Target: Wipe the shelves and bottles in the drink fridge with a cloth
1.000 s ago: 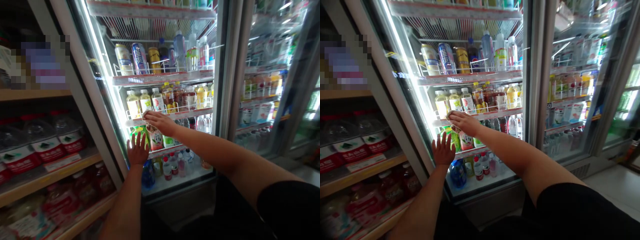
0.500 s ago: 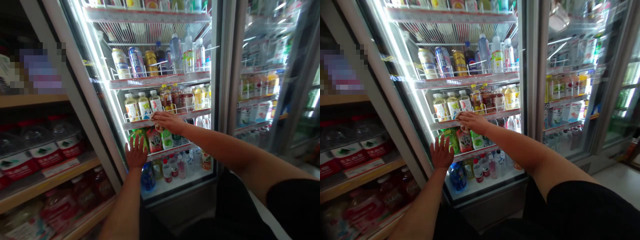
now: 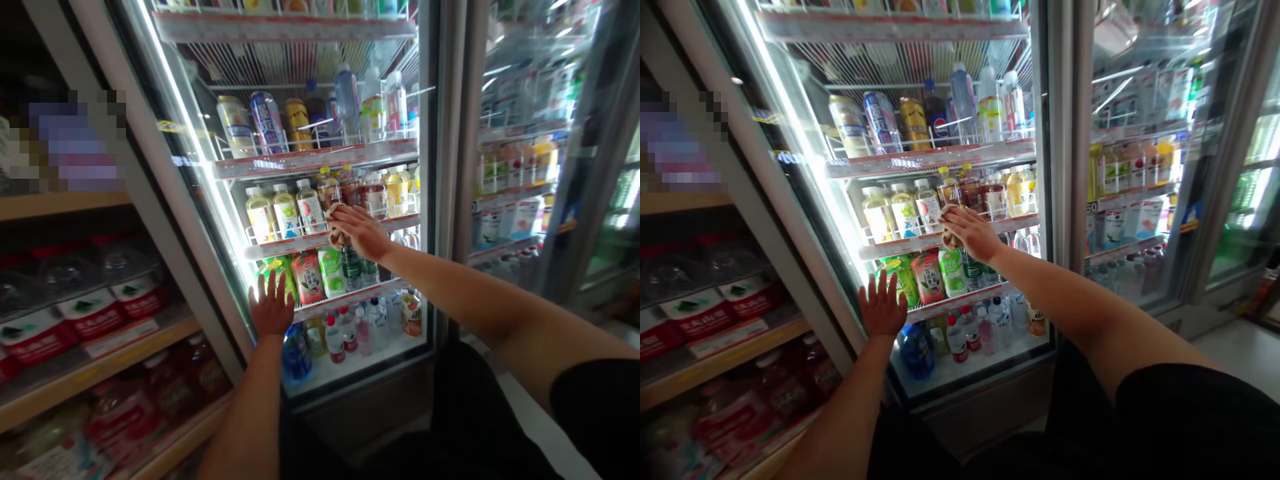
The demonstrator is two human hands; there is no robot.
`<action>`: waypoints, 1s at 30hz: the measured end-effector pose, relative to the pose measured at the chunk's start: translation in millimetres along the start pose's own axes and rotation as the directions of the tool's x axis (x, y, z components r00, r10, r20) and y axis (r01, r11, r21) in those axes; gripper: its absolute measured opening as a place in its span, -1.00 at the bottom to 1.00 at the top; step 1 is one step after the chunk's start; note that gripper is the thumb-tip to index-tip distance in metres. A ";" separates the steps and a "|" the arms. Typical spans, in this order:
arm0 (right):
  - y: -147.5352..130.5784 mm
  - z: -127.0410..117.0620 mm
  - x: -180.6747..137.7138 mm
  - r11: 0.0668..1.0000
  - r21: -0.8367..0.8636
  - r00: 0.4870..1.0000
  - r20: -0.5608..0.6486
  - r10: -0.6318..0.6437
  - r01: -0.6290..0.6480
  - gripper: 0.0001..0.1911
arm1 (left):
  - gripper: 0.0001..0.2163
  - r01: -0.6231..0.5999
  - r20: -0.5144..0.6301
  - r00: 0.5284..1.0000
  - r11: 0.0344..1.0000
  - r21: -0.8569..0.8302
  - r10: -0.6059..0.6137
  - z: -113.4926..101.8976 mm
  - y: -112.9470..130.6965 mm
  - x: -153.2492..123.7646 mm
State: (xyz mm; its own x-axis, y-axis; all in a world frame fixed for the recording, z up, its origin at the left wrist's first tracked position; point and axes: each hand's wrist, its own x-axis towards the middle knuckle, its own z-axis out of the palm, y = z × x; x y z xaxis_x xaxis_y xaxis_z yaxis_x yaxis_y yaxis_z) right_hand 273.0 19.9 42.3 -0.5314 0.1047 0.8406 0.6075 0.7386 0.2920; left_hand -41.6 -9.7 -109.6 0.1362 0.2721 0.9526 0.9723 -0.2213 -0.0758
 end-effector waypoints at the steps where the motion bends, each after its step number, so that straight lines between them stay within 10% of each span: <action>1: 2.5 -0.3 -2.8 1.000 0.010 1.000 -0.011 0.010 -0.009 -0.53 | -0.43 0.009 0.007 1.000 1.000 -0.011 -0.009 0.5 -0.4 -0.4; 30: 46.2 -33.1 -43.9 0.995 0.053 0.996 0.005 0.085 -0.085 -0.55 | -0.43 0.009 0.001 1.000 1.000 0.017 -0.009 1.6 -1.1 -1.1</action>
State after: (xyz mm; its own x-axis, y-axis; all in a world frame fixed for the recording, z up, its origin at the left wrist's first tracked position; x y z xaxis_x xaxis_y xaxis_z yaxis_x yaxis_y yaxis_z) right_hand 343.9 27.4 34.0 -0.4805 0.1702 0.8603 0.6185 0.7612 0.1948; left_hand -42.5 -8.3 -111.1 0.1273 0.2751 0.9529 0.9767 -0.2024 -0.0721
